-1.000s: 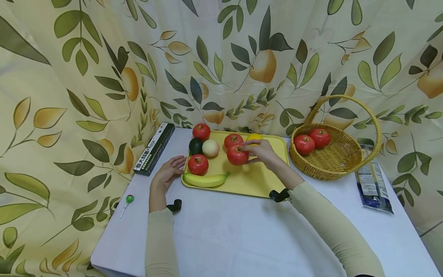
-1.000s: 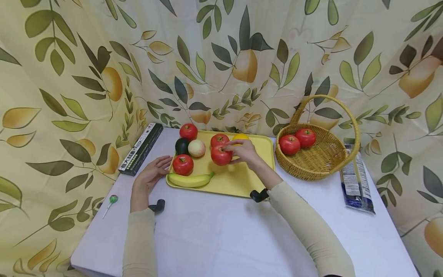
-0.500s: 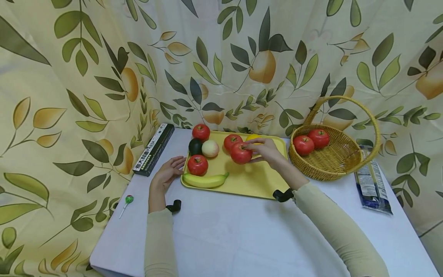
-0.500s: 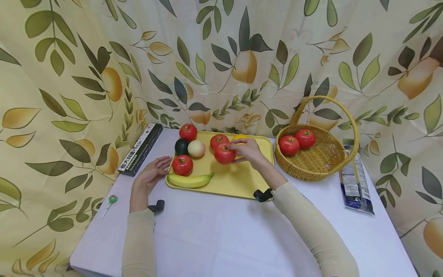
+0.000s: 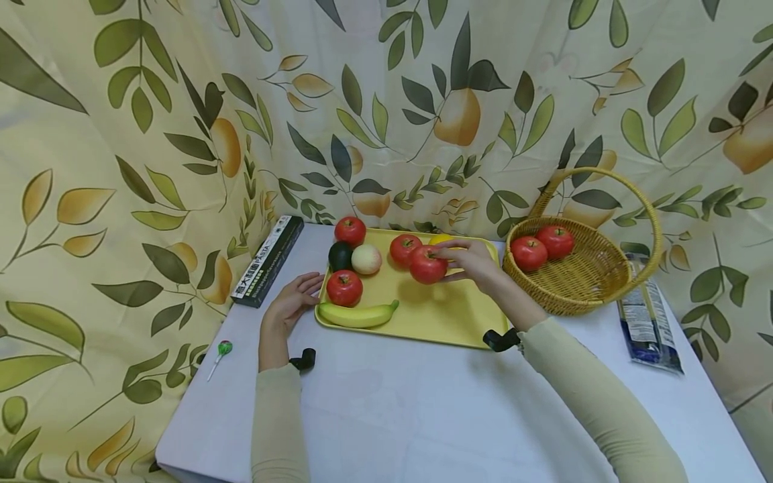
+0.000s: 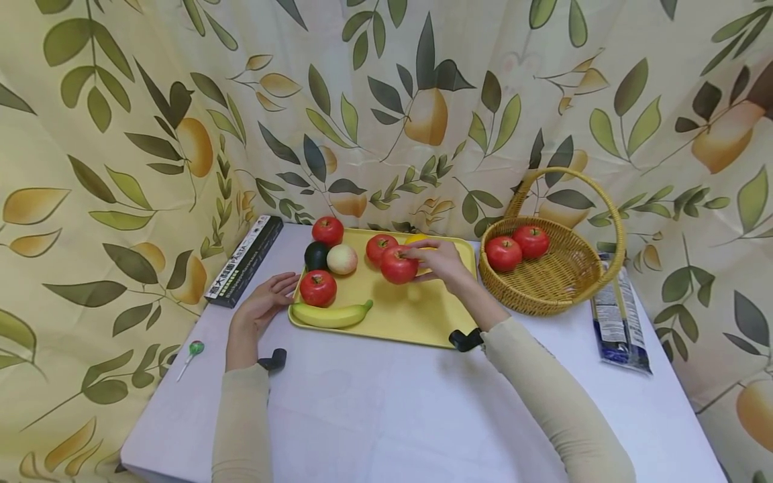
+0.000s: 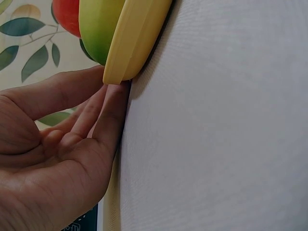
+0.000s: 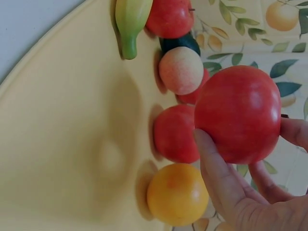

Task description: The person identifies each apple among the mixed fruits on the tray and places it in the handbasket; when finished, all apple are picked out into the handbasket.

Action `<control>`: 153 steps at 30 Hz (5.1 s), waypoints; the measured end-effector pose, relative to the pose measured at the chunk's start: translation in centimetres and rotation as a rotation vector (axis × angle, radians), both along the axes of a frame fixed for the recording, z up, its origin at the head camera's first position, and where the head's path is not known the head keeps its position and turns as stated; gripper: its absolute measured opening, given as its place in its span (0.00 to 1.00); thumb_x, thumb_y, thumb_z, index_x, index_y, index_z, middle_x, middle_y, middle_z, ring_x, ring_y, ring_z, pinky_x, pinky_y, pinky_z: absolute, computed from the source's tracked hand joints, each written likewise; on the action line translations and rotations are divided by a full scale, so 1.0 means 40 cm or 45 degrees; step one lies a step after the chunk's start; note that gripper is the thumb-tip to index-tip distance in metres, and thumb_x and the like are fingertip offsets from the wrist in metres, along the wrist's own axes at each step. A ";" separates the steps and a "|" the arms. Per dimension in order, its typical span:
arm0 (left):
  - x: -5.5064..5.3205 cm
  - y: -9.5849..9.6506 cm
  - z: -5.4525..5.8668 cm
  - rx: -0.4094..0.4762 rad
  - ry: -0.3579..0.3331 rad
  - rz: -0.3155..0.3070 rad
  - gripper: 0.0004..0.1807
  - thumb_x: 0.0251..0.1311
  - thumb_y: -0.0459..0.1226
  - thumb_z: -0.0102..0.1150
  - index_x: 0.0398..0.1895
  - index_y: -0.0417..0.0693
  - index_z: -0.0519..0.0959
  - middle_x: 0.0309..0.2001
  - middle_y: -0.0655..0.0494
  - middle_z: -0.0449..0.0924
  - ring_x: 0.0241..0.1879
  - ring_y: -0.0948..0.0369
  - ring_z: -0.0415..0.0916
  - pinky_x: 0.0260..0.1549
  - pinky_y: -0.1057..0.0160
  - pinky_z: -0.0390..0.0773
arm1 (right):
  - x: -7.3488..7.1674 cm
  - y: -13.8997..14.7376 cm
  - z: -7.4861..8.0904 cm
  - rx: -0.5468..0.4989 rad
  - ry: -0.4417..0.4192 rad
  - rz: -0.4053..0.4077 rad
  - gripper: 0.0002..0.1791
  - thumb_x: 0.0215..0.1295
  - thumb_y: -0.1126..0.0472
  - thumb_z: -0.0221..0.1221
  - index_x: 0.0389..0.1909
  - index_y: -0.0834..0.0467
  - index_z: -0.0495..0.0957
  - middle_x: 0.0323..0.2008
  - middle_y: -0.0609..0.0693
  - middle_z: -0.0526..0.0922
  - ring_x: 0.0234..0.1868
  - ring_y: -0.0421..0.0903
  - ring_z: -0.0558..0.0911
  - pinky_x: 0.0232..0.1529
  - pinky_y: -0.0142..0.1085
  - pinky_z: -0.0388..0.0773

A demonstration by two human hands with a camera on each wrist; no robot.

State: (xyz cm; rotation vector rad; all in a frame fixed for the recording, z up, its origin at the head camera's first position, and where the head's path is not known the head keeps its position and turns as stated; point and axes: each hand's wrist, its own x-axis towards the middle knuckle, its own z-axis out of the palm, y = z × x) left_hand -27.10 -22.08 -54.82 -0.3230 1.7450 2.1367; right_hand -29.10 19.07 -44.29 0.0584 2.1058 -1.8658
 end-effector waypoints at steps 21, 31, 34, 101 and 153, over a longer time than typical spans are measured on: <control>-0.003 0.001 -0.008 0.000 0.006 0.000 0.44 0.61 0.14 0.51 0.81 0.44 0.58 0.78 0.47 0.64 0.77 0.53 0.63 0.72 0.54 0.68 | -0.006 0.042 0.020 0.028 0.016 -0.008 0.28 0.72 0.55 0.65 0.66 0.66 0.74 0.62 0.63 0.77 0.43 0.47 0.89 0.49 0.56 0.85; -0.003 -0.002 -0.007 0.005 0.009 0.004 0.44 0.60 0.15 0.52 0.81 0.45 0.59 0.78 0.47 0.65 0.76 0.54 0.64 0.72 0.54 0.67 | -0.006 0.064 0.030 0.049 0.033 -0.013 0.29 0.72 0.55 0.65 0.65 0.68 0.75 0.65 0.64 0.74 0.43 0.45 0.89 0.48 0.55 0.85; -0.003 0.000 -0.009 0.007 0.001 0.011 0.44 0.60 0.15 0.52 0.80 0.46 0.60 0.77 0.48 0.66 0.76 0.54 0.64 0.72 0.54 0.67 | -0.005 0.071 0.037 0.042 0.019 -0.017 0.29 0.71 0.55 0.65 0.66 0.69 0.74 0.67 0.64 0.73 0.43 0.45 0.89 0.49 0.55 0.85; 0.001 0.004 -0.002 -0.007 -0.043 0.023 0.44 0.61 0.16 0.53 0.80 0.50 0.62 0.76 0.51 0.68 0.76 0.55 0.64 0.71 0.55 0.69 | 0.008 0.292 0.069 0.173 -0.052 -0.156 0.34 0.73 0.52 0.65 0.72 0.65 0.68 0.59 0.58 0.73 0.43 0.43 0.87 0.52 0.50 0.84; -0.002 0.002 -0.005 0.003 -0.028 0.022 0.45 0.60 0.14 0.52 0.81 0.47 0.60 0.78 0.49 0.65 0.77 0.54 0.63 0.71 0.55 0.68 | -0.023 0.556 0.070 0.298 -0.303 -0.057 0.18 0.76 0.54 0.61 0.57 0.60 0.77 0.61 0.64 0.67 0.43 0.48 0.84 0.56 0.52 0.83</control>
